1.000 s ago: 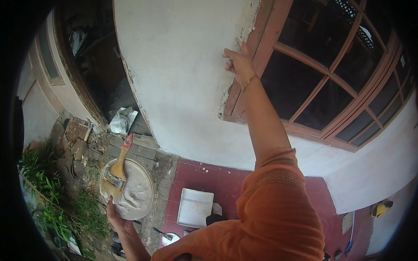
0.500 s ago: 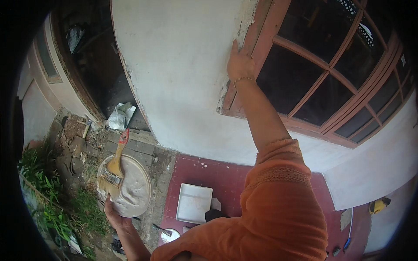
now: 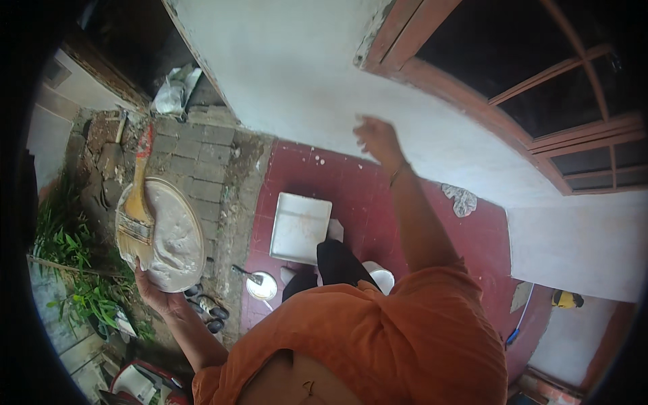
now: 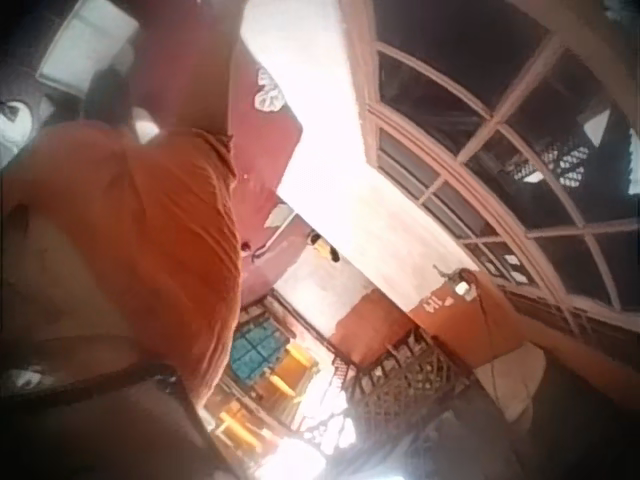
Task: The person applies a white paste from a container onto a wall using a brush and then smears the material into gaps around a window frame by hand.
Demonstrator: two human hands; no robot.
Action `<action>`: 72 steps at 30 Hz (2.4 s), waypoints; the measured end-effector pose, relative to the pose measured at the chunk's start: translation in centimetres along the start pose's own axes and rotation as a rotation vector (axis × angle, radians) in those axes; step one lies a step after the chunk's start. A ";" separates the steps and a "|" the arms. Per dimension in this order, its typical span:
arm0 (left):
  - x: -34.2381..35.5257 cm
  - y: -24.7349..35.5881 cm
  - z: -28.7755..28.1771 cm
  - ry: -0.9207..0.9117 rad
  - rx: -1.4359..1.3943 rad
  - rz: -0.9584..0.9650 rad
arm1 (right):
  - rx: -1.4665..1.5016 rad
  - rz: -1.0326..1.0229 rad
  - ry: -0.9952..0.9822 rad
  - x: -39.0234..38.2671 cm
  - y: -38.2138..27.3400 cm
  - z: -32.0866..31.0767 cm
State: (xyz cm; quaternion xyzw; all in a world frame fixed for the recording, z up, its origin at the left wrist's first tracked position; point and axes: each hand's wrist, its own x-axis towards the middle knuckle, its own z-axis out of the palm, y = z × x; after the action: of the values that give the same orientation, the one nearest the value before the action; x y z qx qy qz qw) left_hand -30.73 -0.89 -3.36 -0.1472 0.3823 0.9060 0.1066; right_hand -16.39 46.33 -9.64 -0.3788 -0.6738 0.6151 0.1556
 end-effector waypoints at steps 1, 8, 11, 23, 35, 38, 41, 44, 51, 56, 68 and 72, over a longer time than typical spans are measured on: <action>0.1 -0.4 -0.7 0.018 0.015 -0.010 | -0.203 0.043 0.001 -0.4 4.2 0.6; 3.4 -3.5 -5.6 0.121 0.056 0.016 | -0.976 0.205 -0.201 -3.3 21.9 8.0; 5.6 -5.5 -8.4 0.087 0.053 0.012 | -1.074 0.363 -0.322 -2.1 27.1 10.7; 12.1 -13.6 -15.6 -0.040 0.045 -0.109 | -1.314 0.298 -0.204 10.0 43.5 15.1; 13.7 -14.9 -18.1 0.071 0.137 -0.099 | -1.332 0.171 -0.023 15.7 48.4 18.8; 13.9 -15.2 -18.4 0.078 0.137 -0.104 | -1.323 0.094 0.031 16.5 48.7 20.3; 14.1 -15.8 -18.1 0.055 0.126 -0.147 | -1.207 0.030 0.027 17.3 48.2 21.8; 14.2 -16.1 -18.1 0.049 0.102 -0.170 | -0.934 -0.221 0.025 16.8 45.8 25.4; 13.3 -16.2 -16.9 0.192 0.131 -0.087 | 1.175 0.805 -0.433 8.9 33.7 24.7; 12.7 -15.4 -13.4 0.195 0.083 -0.089 | 1.223 0.909 -0.545 6.9 27.4 18.9; 6.2 -7.6 -6.4 0.100 0.003 -0.025 | -0.860 -0.867 0.362 2.0 -2.7 1.0; 5.2 -7.5 -6.4 0.060 0.006 0.009 | -1.328 -0.960 0.502 4.0 -4.4 0.8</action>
State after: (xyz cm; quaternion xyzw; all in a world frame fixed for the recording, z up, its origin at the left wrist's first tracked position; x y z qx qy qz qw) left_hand -32.09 0.04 -14.36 -0.1723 0.3889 0.9004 0.0918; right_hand -20.97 48.76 -6.66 -0.1903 -0.9273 -0.1416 0.2897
